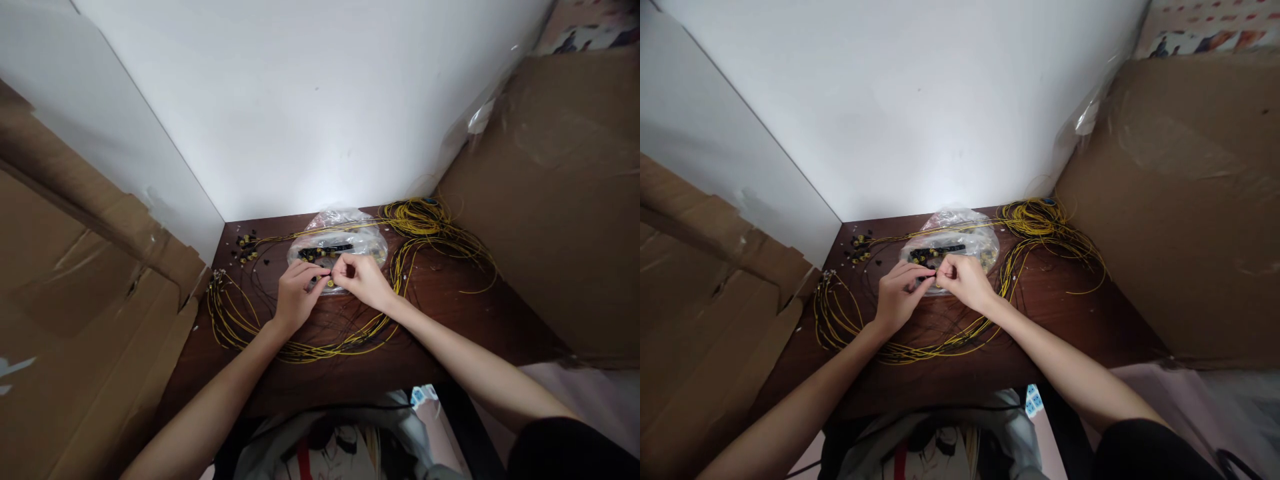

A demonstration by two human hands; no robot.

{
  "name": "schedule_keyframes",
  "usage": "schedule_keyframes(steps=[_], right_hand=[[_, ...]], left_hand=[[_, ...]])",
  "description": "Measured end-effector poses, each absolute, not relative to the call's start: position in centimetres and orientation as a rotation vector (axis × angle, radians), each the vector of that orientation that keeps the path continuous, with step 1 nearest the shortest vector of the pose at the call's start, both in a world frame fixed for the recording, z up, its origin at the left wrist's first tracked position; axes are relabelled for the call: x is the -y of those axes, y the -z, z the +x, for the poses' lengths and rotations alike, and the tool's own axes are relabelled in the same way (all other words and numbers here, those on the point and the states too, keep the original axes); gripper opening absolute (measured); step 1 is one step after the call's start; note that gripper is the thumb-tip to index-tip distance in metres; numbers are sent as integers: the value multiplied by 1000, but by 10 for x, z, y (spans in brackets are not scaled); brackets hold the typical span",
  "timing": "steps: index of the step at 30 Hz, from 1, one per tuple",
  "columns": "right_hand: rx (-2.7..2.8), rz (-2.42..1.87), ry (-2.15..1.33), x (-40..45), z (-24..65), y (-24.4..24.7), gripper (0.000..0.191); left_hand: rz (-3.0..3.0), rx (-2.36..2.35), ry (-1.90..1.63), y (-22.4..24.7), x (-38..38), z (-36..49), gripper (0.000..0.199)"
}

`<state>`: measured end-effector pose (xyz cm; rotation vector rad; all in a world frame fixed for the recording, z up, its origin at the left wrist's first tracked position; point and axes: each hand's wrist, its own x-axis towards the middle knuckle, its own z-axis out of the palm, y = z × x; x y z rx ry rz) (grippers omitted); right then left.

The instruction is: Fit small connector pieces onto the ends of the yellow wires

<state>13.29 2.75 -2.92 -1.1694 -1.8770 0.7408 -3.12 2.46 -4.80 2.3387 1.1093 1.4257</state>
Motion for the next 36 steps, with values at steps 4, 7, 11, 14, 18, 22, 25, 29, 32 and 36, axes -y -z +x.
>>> schedule_keyframes(steps=[4,7,11,14,18,22,25,29,32,36], right_hand=[[1876,-1169,-734,-28,134,29,8],[1900,-1156,-718,-28,134,29,9],[1931,-1150,-718,-29,135,28,10],[1897,-1142,-752,-30,136,27,12],[1886,-1157,-778,-33,138,30,14],[1912,-1130,-772,-35,138,34,15],[1925,-1102,-764,-36,138,37,14],[1930,-1101,-737,-36,137,39,14],[1928,-1102,-713,-36,136,40,14],[1886,-1105,-712,-37,137,41,13]], left_hand=[[2353,-1101,-1430,48,-25,-32,8],[2359,-1121,-1423,47,-26,-32,8],[2343,-1163,-1407,46,-27,-33,8],[2309,-1199,-1392,45,-27,-34,8],[2258,-1227,-1356,45,-28,-35,10],[2216,-1224,-1332,46,-28,-36,11],[2190,-1226,-1329,48,-29,-37,12],[2155,-1243,-1303,50,-31,-38,16],[2180,-1218,-1244,49,-34,-37,17],[2283,-1182,-1188,43,-40,-33,12]])
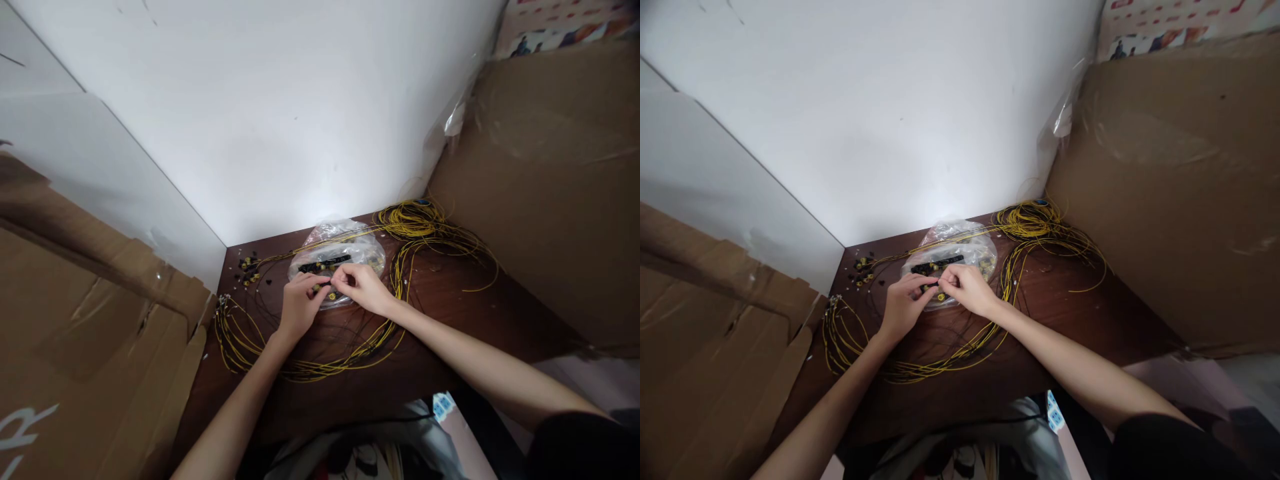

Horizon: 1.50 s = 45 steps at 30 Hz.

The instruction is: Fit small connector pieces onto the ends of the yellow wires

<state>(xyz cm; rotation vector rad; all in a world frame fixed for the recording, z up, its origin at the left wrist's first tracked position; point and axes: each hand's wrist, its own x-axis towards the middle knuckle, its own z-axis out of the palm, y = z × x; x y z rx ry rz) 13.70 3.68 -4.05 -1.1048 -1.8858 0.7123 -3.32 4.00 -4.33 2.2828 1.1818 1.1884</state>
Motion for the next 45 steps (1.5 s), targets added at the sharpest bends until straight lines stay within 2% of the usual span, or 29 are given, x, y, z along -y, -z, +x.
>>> schedule_keyframes(steps=[19,33,45], right_hand=[[1865,-1087,-703,-38,140,43,7],[1922,-1073,-687,-38,140,43,12],[1943,-1071,-732,-37,144,34,20]], left_hand=[[2234,-1142,-1233,50,-34,-24,15],[2231,-1103,-1303,52,-38,-25,13],[2074,-1280,-1297,54,-38,-26,10]])
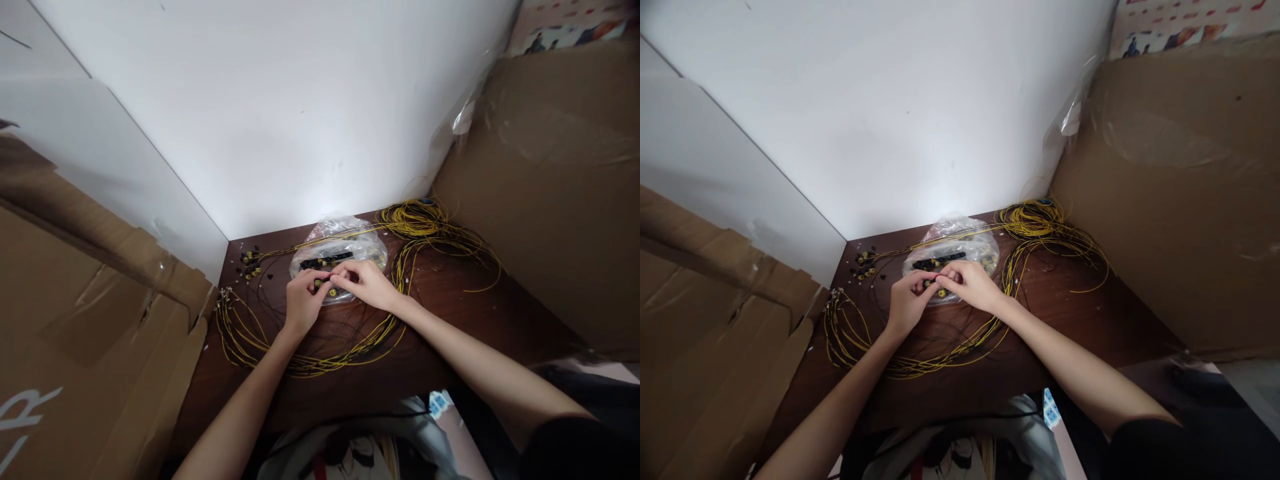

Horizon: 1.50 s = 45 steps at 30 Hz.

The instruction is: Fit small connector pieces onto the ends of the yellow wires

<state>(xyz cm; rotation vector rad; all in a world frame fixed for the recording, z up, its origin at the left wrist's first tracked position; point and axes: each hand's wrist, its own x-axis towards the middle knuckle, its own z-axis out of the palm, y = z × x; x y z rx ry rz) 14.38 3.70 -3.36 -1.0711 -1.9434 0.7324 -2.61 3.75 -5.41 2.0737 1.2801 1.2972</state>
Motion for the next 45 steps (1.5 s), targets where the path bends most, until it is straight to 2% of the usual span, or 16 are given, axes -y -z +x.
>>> schedule_keyframes(steps=[8,20,30,45], right_hand=[[1947,-1104,-675,-38,145,35,12],[1914,-1199,-630,-35,142,37,9],[1911,-1182,-588,-34,139,38,9],[1931,-1129,-608,-35,140,38,13]], left_hand=[[2012,-1317,-1272,52,-37,-26,12],[2097,-1292,-1233,51,-35,-23,15],[2229,-1243,-1247,51,-33,-21,16],[2121,-1263,-1282,53,-34,-21,11]])
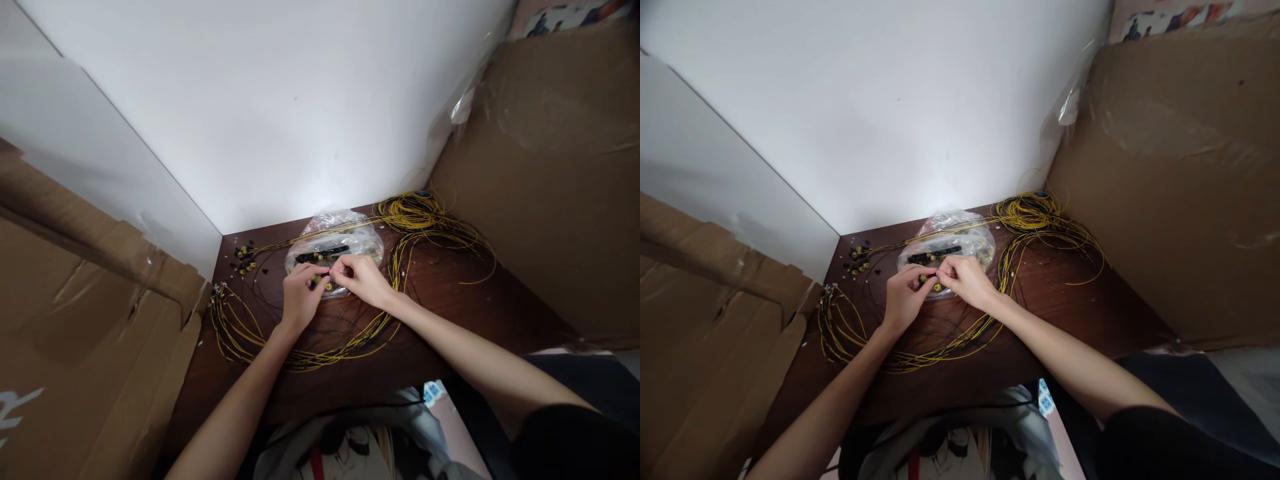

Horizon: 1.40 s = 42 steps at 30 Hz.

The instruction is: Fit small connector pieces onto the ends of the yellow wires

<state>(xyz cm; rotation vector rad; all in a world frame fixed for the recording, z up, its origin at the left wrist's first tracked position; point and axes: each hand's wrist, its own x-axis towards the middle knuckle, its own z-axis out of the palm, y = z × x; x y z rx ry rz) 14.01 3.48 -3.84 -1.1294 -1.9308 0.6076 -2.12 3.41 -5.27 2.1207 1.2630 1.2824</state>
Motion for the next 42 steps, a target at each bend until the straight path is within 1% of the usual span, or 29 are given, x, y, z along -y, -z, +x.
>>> schedule_keyframes(steps=[9,18,29,39,42], right_hand=[[1953,-1157,-571,-36,146,32,12],[2016,-1141,-563,-36,146,37,13],[1976,-1171,-520,-39,150,33,12],[2035,-1115,-539,-36,148,36,12],[2018,-1143,-522,-37,148,35,13]], left_hand=[[2070,-1325,-1309,53,-36,-23,12],[2099,-1249,-1272,53,-35,-22,11],[1965,-1347,-1327,50,-37,-26,18],[2048,-1222,-1279,50,-34,-22,14],[2013,-1266,-1277,50,-34,-22,18]])
